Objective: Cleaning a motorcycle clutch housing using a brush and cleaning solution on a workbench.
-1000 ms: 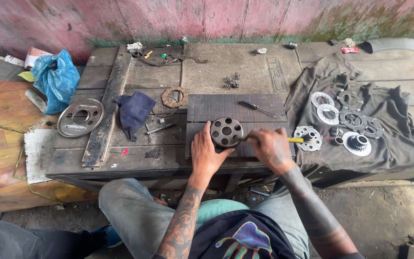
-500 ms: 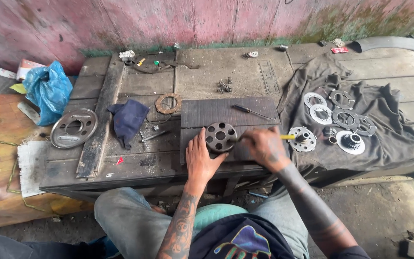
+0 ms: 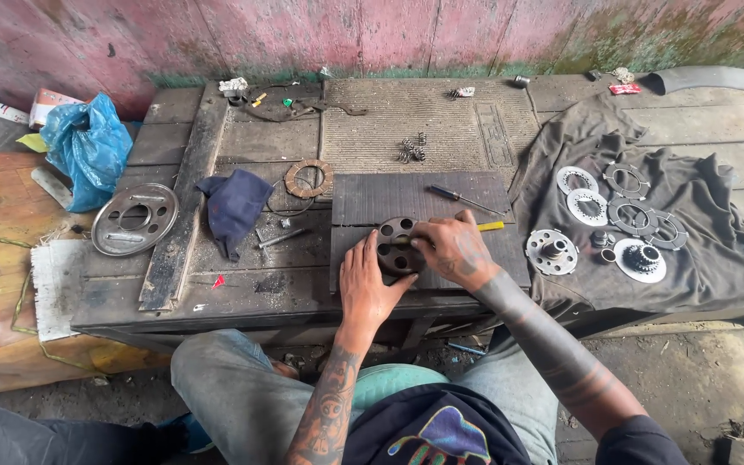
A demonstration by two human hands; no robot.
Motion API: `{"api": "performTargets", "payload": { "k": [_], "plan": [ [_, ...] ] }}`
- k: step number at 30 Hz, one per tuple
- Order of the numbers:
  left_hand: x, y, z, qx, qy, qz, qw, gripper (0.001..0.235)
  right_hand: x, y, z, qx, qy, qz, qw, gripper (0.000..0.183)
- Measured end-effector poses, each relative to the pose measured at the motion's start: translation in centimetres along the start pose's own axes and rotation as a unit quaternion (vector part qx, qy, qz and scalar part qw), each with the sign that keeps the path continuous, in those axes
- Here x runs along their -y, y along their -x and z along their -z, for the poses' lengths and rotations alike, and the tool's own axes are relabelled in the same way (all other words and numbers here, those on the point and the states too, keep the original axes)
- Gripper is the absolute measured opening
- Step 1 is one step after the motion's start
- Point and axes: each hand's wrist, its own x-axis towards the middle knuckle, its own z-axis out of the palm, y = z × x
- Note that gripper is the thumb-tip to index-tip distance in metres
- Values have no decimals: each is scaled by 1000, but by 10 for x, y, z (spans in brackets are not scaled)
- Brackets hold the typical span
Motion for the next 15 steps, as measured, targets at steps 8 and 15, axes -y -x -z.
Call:
{"api": "performTargets", "payload": {
  "k": [8,15],
  "plan": [
    [1,2,-2,-17,23,-10,1000,102,-21,-2,-22,-43,4,-41,998,12],
    [2,3,-4,-18,16,-11,1000,99,-9,-23,-29,-8,43,-40,998,12]
  ]
}}
